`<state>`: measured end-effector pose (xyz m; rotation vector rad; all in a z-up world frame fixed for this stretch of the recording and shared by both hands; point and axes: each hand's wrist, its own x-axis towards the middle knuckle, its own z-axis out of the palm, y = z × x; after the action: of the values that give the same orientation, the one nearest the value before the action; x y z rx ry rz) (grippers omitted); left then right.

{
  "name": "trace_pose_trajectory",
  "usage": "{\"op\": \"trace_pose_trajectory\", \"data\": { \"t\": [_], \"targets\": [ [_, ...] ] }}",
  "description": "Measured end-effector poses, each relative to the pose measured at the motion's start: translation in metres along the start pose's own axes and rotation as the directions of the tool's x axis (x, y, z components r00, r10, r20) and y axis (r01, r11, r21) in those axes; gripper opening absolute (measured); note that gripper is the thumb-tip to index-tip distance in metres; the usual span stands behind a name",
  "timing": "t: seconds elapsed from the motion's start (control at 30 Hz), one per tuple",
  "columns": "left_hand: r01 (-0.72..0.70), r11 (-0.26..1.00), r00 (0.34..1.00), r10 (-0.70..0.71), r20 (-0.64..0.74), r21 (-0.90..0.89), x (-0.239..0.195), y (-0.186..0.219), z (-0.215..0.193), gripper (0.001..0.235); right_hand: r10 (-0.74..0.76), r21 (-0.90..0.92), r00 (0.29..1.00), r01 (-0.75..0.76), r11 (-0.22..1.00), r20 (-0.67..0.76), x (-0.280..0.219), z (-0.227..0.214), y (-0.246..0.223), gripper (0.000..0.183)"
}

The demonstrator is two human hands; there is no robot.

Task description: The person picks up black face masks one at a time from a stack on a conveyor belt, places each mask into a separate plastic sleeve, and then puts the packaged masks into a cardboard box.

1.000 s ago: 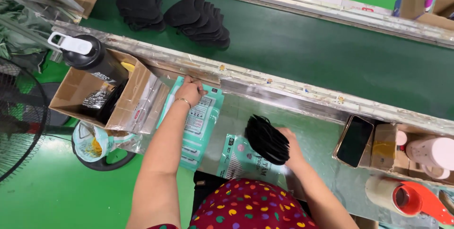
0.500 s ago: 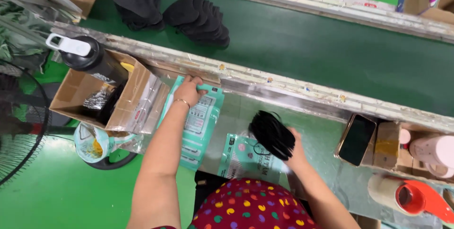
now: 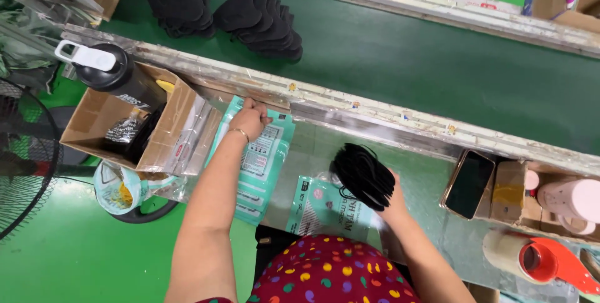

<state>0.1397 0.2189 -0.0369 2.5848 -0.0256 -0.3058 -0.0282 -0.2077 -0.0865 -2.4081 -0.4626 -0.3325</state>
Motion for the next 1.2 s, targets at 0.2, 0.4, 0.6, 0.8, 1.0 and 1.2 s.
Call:
{"op": "trace_pose_trajectory", "data": {
  "t": [0.2,0.4,0.6,0.8,1.0,1.2],
  "targets": [
    [-0.199,0.968,0.957,0.159,-0.242,-0.150,-0.021,-0.013,0.009,0.022,0.068,-0.104,0.998,-0.067,0.992,0.007,0.020,-0.012,-0.028,0.036],
    [-0.673,0.731,0.702,0.582,-0.411,-0.115,-0.076,0.056,0.031,0.028,0.065,0.369,0.916,-0.223,0.903,0.395,0.025,-0.010,-0.034,0.041],
    [-0.792,0.608,0.611,0.791,0.038,0.054,-0.108,0.113,0.025,0.024,0.554,0.805,0.697,-0.588,0.078,0.455,0.057,-0.017,-0.073,0.034],
    [-0.924,0.382,0.379,0.923,-0.061,0.031,-0.122,0.132,0.026,0.032,0.541,0.701,0.792,-0.555,0.447,0.283,0.042,-0.014,-0.073,0.035],
    [-0.825,0.555,0.501,0.635,-0.588,-0.104,-0.118,0.174,-0.017,0.044,0.403,0.664,0.805,-0.590,0.459,0.436,0.049,-0.019,-0.099,0.045],
    [-0.679,0.705,0.713,0.567,-0.413,-0.205,-0.115,0.166,0.000,0.009,0.088,0.502,0.894,-0.326,0.801,0.440,0.060,-0.039,-0.106,0.047]
  ]
}}
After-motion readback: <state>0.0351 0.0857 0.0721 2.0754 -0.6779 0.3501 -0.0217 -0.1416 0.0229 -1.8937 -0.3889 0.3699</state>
